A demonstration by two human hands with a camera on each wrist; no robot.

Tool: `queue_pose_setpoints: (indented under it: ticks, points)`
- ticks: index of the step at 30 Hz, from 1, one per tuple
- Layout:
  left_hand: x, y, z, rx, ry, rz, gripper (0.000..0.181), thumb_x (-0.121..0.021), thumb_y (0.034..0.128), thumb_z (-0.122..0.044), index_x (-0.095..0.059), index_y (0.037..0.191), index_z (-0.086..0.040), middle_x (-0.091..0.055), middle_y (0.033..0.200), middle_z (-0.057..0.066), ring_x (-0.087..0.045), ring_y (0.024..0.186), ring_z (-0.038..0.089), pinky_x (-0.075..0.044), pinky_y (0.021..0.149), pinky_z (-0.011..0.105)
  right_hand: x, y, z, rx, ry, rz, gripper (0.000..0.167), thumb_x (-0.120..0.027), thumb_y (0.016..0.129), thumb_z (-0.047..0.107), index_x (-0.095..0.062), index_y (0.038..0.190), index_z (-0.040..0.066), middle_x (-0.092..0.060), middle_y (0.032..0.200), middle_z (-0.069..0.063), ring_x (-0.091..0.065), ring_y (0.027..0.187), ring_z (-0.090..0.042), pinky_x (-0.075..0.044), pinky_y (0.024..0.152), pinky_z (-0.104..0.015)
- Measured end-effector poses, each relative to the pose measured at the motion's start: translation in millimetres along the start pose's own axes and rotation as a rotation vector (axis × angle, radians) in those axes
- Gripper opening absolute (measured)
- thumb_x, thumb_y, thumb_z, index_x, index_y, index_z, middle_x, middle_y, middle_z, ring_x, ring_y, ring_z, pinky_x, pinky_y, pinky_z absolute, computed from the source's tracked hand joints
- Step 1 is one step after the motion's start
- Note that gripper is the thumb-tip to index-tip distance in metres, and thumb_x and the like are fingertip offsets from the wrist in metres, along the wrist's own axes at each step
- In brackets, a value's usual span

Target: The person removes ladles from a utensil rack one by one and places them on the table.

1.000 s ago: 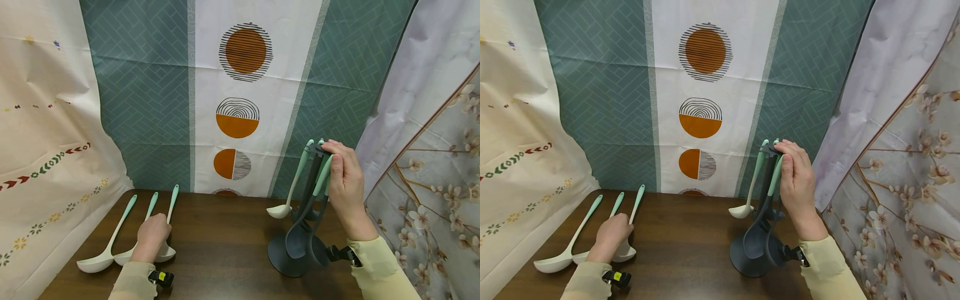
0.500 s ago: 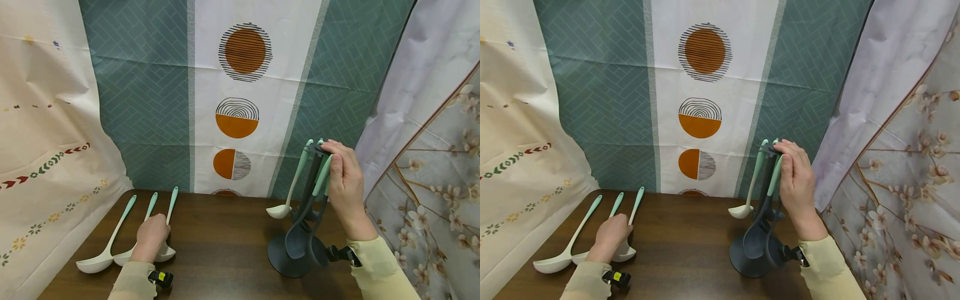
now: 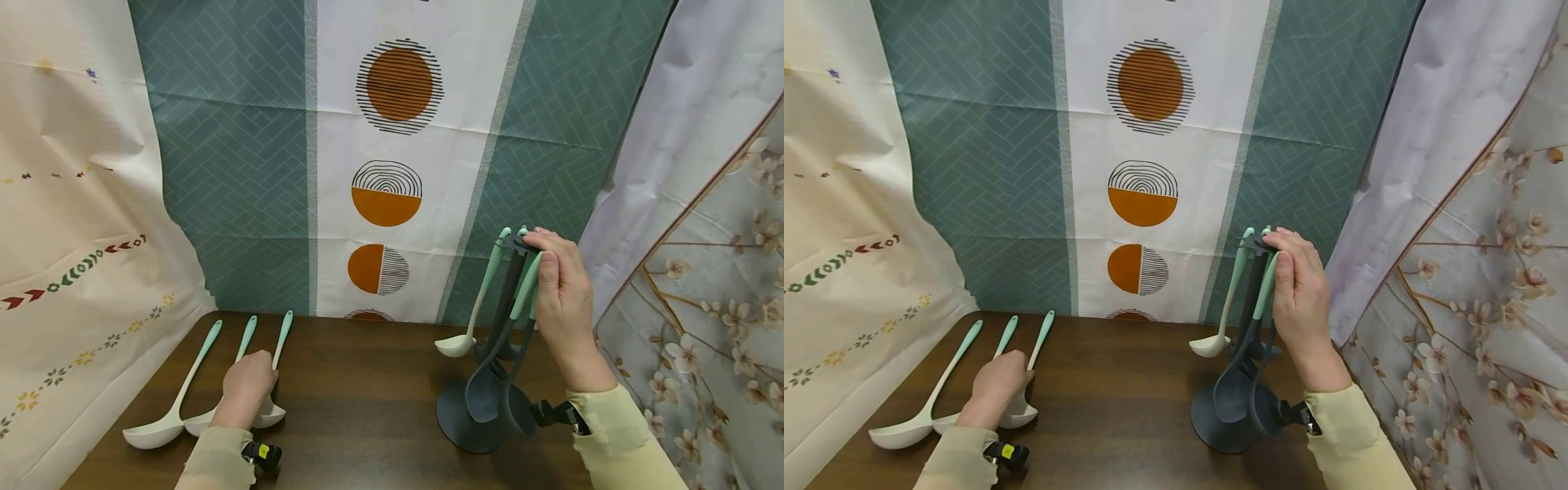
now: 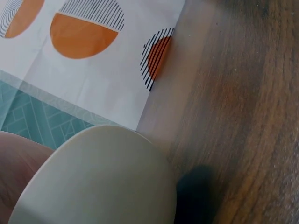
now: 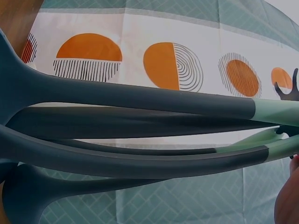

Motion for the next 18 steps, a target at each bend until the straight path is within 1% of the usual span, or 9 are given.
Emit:
queue_pose_setpoints:
  ticks: [2,4,7,8,10,11,14,18]
  points:
    - [-1.4,0.5,0.4,-0.005,0.003,0.003,0.021,-0.075,0.1028,-0.011,-0.069,0.089,0.003,-0.064,0.073,0.01,-0.061,0.065,0.027,-0.053,0.062,0.048,0.9,0.3,6.8,0.001,-0.001,-0.003,0.037,-0.047,0.12,0.015,-0.072,0.132,-0.008,-0.067,0.137,-0.028,-0.058,0.142,-0.022,-0.038,0.124,-0.038]
    - [-2.2,0.5,0.6,-0.007,0.004,0.006,0.021,-0.075,0.1027,-0.011,-0.069,0.089,0.003,-0.064,0.074,0.01,-0.06,0.065,0.027,-0.053,0.062,0.048,1.5,1.2,14.8,0.001,0.001,-0.003,0.037,-0.047,0.12,0.015,-0.072,0.132,-0.009,-0.067,0.136,-0.03,-0.058,0.142,-0.019,-0.038,0.124,-0.038]
    - [-1.8,0.6,-0.1,-0.005,0.008,0.005,0.02,-0.076,0.1024,-0.011,-0.069,0.09,0.003,-0.065,0.074,0.01,-0.061,0.065,0.027,-0.053,0.062,0.048,1.9,3.4,26.8,0.008,0.008,-0.006,0.037,-0.047,0.12,0.014,-0.071,0.131,-0.011,-0.066,0.135,-0.032,-0.059,0.14,-0.03,-0.038,0.124,-0.039]
    - [-1.4,0.9,-0.6,-0.004,0.011,0.003,0.02,-0.076,0.1021,-0.011,-0.07,0.09,0.003,-0.065,0.075,0.01,-0.061,0.065,0.027,-0.054,0.062,0.049,1.9,3.5,27.2,0.009,0.007,-0.007,0.037,-0.046,0.12,0.014,-0.071,0.131,-0.011,-0.066,0.135,-0.032,-0.059,0.139,-0.035,-0.039,0.124,-0.039]
    - [-0.4,0.9,-1.7,-0.003,0.015,0.002,0.019,-0.077,0.1017,-0.011,-0.071,0.092,0.004,-0.067,0.076,0.011,-0.063,0.066,0.027,-0.055,0.063,0.05,2.1,3.1,26.0,0.009,0.007,-0.009,0.037,-0.047,0.12,0.014,-0.071,0.131,-0.011,-0.067,0.134,-0.031,-0.059,0.137,-0.041,-0.039,0.124,-0.039]
    - [-0.2,1.1,-2.2,-0.002,0.018,0.003,0.018,-0.077,0.1014,-0.011,-0.072,0.092,0.004,-0.068,0.076,0.011,-0.063,0.066,0.027,-0.056,0.063,0.051,2.1,2.7,24.4,0.009,0.004,-0.01,0.037,-0.047,0.12,0.014,-0.071,0.131,-0.011,-0.067,0.134,-0.031,-0.059,0.137,-0.042,-0.039,0.124,-0.039]
    - [0.2,1.8,-2.1,0.006,0.027,0.009,0.018,-0.077,0.1011,-0.013,-0.072,0.092,0.002,-0.068,0.076,0.01,-0.063,0.066,0.027,-0.056,0.063,0.051,2.1,1.7,17.4,0.009,0.003,-0.009,0.038,-0.047,0.12,0.016,-0.072,0.131,-0.01,-0.068,0.135,-0.029,-0.06,0.137,-0.041,-0.039,0.124,-0.039]
    - [2.2,2.3,-0.9,0.01,0.034,0.017,0.021,-0.077,0.1016,-0.014,-0.071,0.087,-0.001,-0.064,0.071,0.008,-0.061,0.064,0.027,-0.053,0.06,0.048,1.4,3.1,7.5,0.016,0.001,0.0,0.038,-0.048,0.12,0.018,-0.073,0.131,-0.008,-0.068,0.135,-0.027,-0.06,0.137,-0.04,-0.04,0.124,-0.04]
Point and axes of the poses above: each hand's wrist, its own y-axis towards the middle knuckle, its own x-axis out of the back of the hand, z = x × y, the point moved 5 cm from there along y, towards the middle knuckle
